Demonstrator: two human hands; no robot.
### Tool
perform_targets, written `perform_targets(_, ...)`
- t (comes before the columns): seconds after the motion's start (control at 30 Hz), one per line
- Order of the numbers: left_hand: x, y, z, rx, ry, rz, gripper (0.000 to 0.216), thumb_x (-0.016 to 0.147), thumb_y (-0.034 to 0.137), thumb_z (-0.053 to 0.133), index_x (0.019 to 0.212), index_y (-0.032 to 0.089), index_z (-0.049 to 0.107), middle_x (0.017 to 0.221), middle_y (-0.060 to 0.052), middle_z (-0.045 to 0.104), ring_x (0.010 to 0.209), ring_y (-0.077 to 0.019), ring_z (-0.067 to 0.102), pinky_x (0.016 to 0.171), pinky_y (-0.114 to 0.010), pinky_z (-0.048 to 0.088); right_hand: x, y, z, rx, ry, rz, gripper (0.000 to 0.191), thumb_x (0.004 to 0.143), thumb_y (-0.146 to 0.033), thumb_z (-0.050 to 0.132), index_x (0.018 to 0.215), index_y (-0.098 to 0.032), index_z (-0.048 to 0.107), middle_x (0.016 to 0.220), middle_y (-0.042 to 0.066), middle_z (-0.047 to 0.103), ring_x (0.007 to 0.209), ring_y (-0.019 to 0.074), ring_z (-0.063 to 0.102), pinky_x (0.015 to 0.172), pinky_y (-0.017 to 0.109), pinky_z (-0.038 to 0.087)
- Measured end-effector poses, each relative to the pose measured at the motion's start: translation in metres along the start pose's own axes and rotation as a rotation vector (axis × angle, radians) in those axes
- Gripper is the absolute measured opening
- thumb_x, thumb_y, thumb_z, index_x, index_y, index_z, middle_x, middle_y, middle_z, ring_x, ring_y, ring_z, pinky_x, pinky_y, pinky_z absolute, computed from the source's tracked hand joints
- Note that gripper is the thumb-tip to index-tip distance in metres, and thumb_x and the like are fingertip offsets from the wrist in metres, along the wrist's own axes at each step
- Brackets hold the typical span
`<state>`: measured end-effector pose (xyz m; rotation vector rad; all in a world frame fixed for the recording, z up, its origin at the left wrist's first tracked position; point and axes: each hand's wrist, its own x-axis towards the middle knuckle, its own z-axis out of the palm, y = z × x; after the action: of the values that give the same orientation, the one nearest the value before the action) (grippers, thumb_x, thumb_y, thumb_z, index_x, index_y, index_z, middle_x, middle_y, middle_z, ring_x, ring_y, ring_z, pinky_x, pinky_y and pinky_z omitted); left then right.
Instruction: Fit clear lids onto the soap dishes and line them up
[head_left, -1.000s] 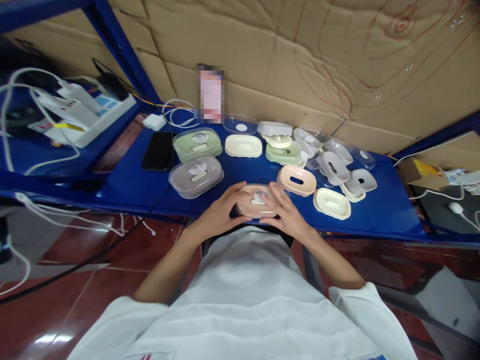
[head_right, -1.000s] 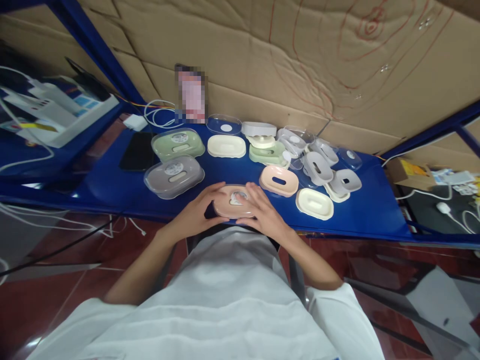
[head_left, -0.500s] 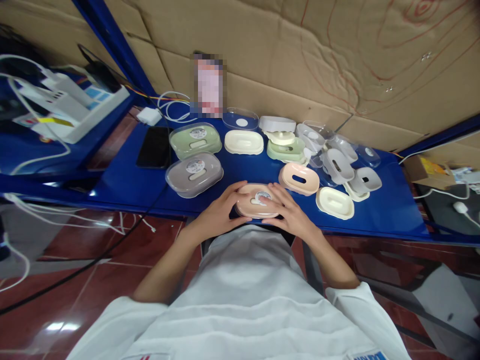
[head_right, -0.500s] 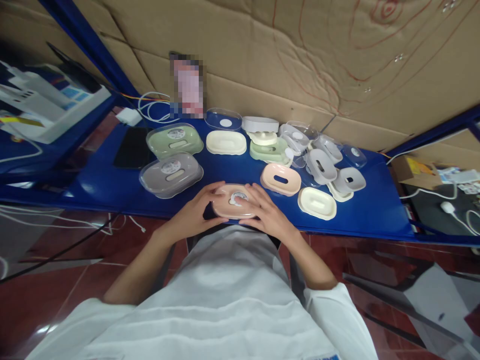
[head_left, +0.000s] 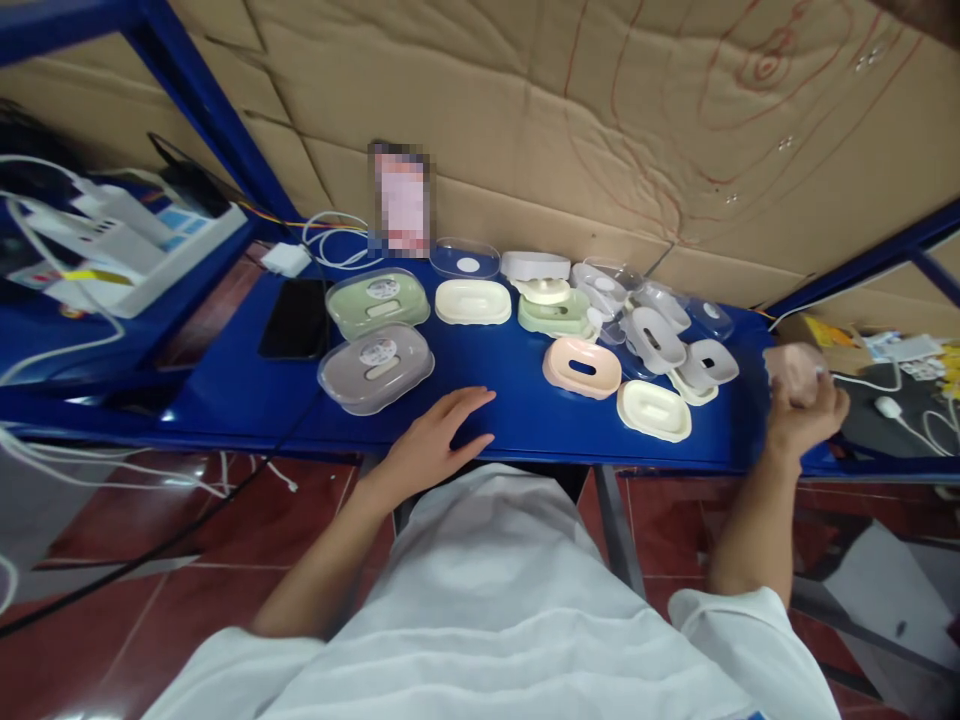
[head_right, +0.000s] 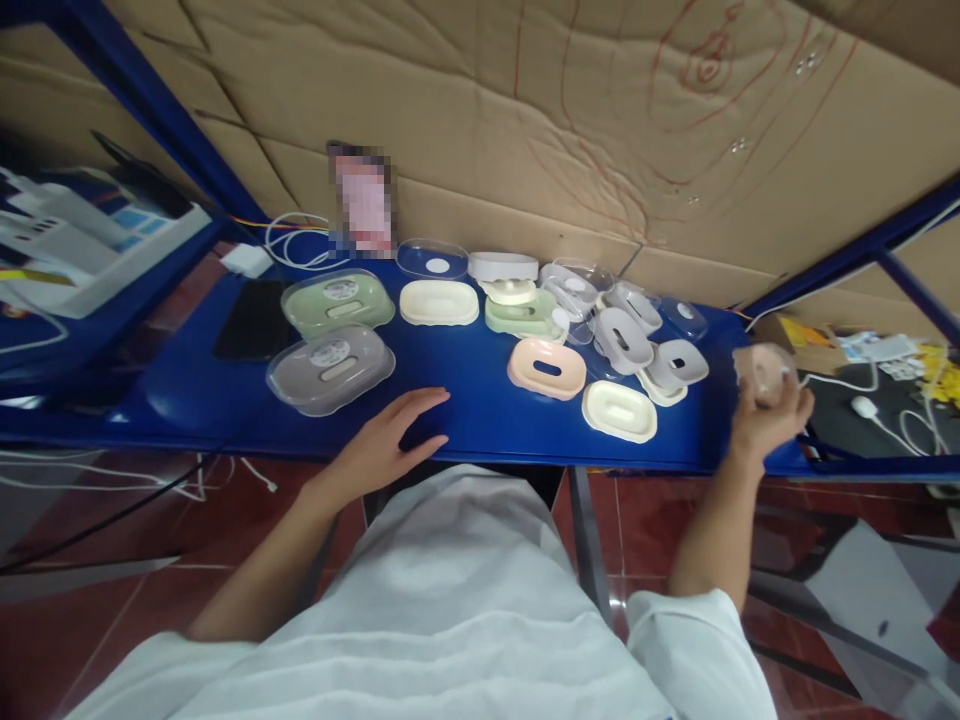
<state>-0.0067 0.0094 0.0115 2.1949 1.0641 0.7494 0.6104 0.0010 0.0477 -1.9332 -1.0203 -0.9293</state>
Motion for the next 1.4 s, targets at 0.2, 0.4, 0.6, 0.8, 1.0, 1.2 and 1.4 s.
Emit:
perform_targets(0.2,0.001,-0.003,0.005,0.05,0.029,0.011,0.04,0.109,0.045,0.055,0.144,0.028,0.062,0.154,-0.01,0.059,0.14,-0.0262,0.062,0.122,-0.05,0.051,-0.007,-0.009,0.0,-0.001,-0.217,0.052,0.072,0.089,-0.076,0.069,0.115,-0.008,0.074,0.131,0.042,0.059,0.127,0.0517,0.059,0.093,0.075,0.04)
perform_targets(0.4,0.0,-0.003,0.005,0.063,0.038,0.016,0.04,0.109,0.044,0.054,0.146,0.03,0.062,0.153,-0.009,0.06,0.138,-0.026,0.063,0.12,-0.048,0.053,-0.096,-0.115,-0.047,0.215,-0.446,-0.382,0.056,0.111,-0.056,0.041,0.115,-0.015,0.079,0.107,0.025,0.077,0.104,0.0351,0.073,0.093,0.052,0.052)
perform_targets(0.6,-0.001,0.001,0.005,0.144,0.009,0.091,0.047,0.107,0.042,0.059,0.154,0.032,0.057,0.158,-0.009,0.058,0.143,-0.027,0.06,0.121,-0.048,0.051,-0.175,-0.213,-0.108,0.37,-0.678,-0.524,0.033,0.108,-0.037,0.06,0.135,-0.022,0.072,0.124,0.013,0.078,0.12,0.0349,0.07,0.107,0.057,0.05)
perform_targets(0.8,0.001,0.008,0.009,0.289,-0.068,0.254,0.055,0.104,0.042,0.066,0.158,0.039,0.054,0.175,-0.008,0.04,0.157,-0.0353,0.045,0.126,-0.058,0.043,-0.167,-0.267,-0.12,0.796,-0.999,-0.76,0.049,0.113,-0.028,0.044,0.162,-0.026,0.05,0.166,0.01,0.053,0.156,0.0265,0.048,0.124,0.049,0.047)
perform_targets(1.0,0.002,0.0,0.01,0.262,0.007,0.25,0.031,0.105,0.038,0.066,0.134,0.028,0.072,0.152,-0.011,0.064,0.154,-0.033,0.049,0.124,-0.054,0.047,-0.129,-0.299,-0.057,0.728,-0.971,-0.831,0.051,0.115,-0.037,0.039,0.165,-0.028,0.047,0.158,0.01,0.061,0.156,0.0289,0.045,0.128,0.056,0.038)
perform_targets(1.2,0.004,-0.002,0.009,0.198,0.036,0.242,0.023,0.106,0.034,0.065,0.125,0.025,0.075,0.14,-0.011,0.069,0.153,-0.0306,0.051,0.127,-0.053,0.047,-0.117,-0.253,-0.029,0.57,-0.868,-0.74,0.042,0.106,-0.052,0.063,0.138,-0.028,0.074,0.116,0.012,0.07,0.12,0.0324,0.063,0.109,0.055,0.049)
perform_targets(1.4,0.0,0.001,0.014,0.2,0.118,0.065,0.067,0.102,0.05,0.069,0.162,0.031,0.047,0.173,-0.017,0.038,0.145,-0.0351,0.058,0.115,-0.053,0.058,-0.141,-0.25,-0.073,0.698,-0.86,-0.634,0.035,0.11,-0.041,0.057,0.139,-0.029,0.072,0.128,0.01,0.072,0.13,0.0283,0.064,0.114,0.049,0.047)
